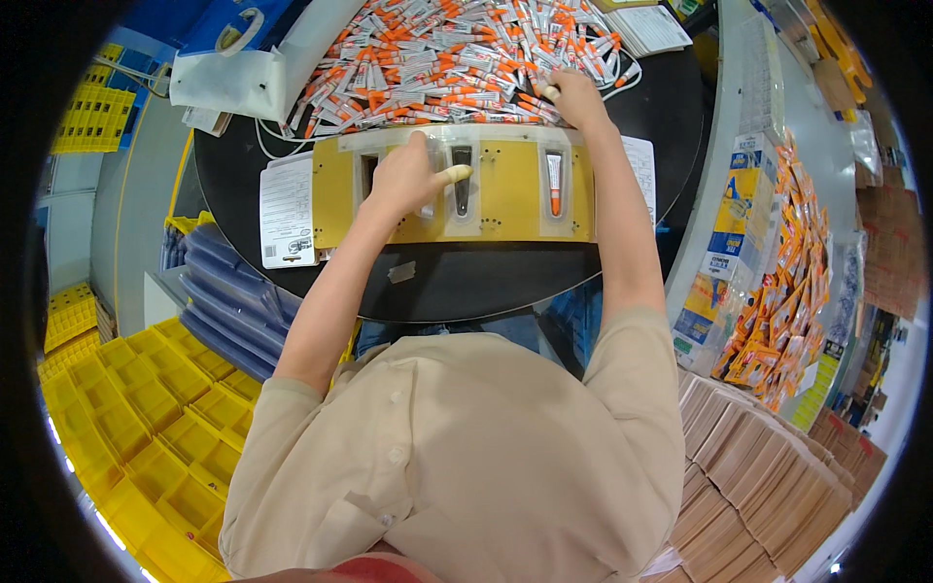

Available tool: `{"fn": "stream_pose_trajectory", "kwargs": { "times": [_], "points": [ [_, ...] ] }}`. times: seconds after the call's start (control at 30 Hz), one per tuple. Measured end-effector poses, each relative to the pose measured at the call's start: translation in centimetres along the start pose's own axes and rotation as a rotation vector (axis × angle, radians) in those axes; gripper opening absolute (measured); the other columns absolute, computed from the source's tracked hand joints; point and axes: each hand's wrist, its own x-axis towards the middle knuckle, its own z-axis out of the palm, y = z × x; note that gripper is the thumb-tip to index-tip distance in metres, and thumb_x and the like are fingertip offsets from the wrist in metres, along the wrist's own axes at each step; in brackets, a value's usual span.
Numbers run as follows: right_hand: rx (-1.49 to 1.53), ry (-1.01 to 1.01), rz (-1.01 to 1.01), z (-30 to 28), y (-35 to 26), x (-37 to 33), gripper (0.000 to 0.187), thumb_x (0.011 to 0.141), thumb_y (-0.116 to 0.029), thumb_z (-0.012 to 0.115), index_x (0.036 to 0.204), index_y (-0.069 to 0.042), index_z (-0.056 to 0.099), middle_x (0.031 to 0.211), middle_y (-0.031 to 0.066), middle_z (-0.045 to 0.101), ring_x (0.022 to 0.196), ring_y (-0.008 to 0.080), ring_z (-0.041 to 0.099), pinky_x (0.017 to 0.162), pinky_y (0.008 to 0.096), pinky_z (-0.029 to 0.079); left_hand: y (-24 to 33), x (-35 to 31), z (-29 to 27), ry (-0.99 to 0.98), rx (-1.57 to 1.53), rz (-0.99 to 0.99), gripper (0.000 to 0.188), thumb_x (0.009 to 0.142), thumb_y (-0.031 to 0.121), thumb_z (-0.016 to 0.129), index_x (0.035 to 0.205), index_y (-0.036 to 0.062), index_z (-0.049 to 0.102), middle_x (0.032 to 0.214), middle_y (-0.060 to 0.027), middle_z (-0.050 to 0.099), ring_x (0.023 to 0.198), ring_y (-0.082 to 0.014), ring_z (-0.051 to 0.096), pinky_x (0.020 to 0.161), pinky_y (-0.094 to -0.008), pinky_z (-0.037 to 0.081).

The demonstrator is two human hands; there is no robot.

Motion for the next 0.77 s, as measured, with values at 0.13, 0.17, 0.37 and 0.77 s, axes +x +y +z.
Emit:
{"fn": "stream_pose_trajectory", "kwargs": {
  "times": [0.13, 0.17, 0.37, 0.77],
  "points": [
    [0.561, 0.32, 0.112, 0.9, -4.8, -4.2, 0.017, 0.088, -0.015, 0.063, 0.1, -0.003, 0.067, 0.088, 0.0141, 0.065, 0.073, 0.0249, 0.063, 0.066, 0.0324, 0.049, -4.5, -2.3, -0.8, 0.019, -0.677, 0.132, 0.04, 0.082, 0.014, 0.065, 0.115, -0.0018, 0.047, 0.093, -0.0223, 0.064, 0.089, -0.04, 0.062, 0.078, -0.0439, 0.049],
    [0.783, 0.274, 0.071, 1.7, -6.7, -5.9, 0.018, 0.088, -0.013, 0.064, 0.102, -0.002, 0.067, 0.086, 0.0131, 0.066, 0.068, 0.0214, 0.062, 0.062, 0.0302, 0.049, -5.2, -2.3, -1.0, 0.066, -0.587, 0.143, 0.04, 0.081, 0.013, 0.065, 0.115, -0.0011, 0.047, 0.092, -0.022, 0.064, 0.088, -0.0399, 0.062, 0.077, -0.0439, 0.049],
    [0.521, 0.104, -0.065, 3.5, -13.0, -10.2, 0.02, 0.083, -0.011, 0.068, 0.102, -0.003, 0.068, 0.088, 0.0113, 0.064, 0.068, 0.0202, 0.061, 0.063, 0.029, 0.049, -8.3, -1.2, -2.1, 0.133, -0.25, 0.082, 0.052, 0.077, 0.025, 0.075, 0.116, 0.0019, 0.048, 0.089, -0.0212, 0.065, 0.086, -0.0399, 0.063, 0.073, -0.0448, 0.049],
    [-0.185, 0.395, 0.426, -2.8, 7.2, -16.5, 0.053, 0.085, -0.033, 0.068, 0.129, -0.008, 0.055, 0.123, 0.0199, 0.058, 0.113, 0.0358, 0.054, 0.097, 0.0393, 0.042, -11.4, 3.3, -5.5, 0.423, -0.263, 0.214, 0.036, 0.081, 0.026, 0.068, 0.11, 0.0054, 0.064, 0.105, -0.0182, 0.066, 0.096, -0.0319, 0.064, 0.08, -0.0384, 0.05]
  ]
}}
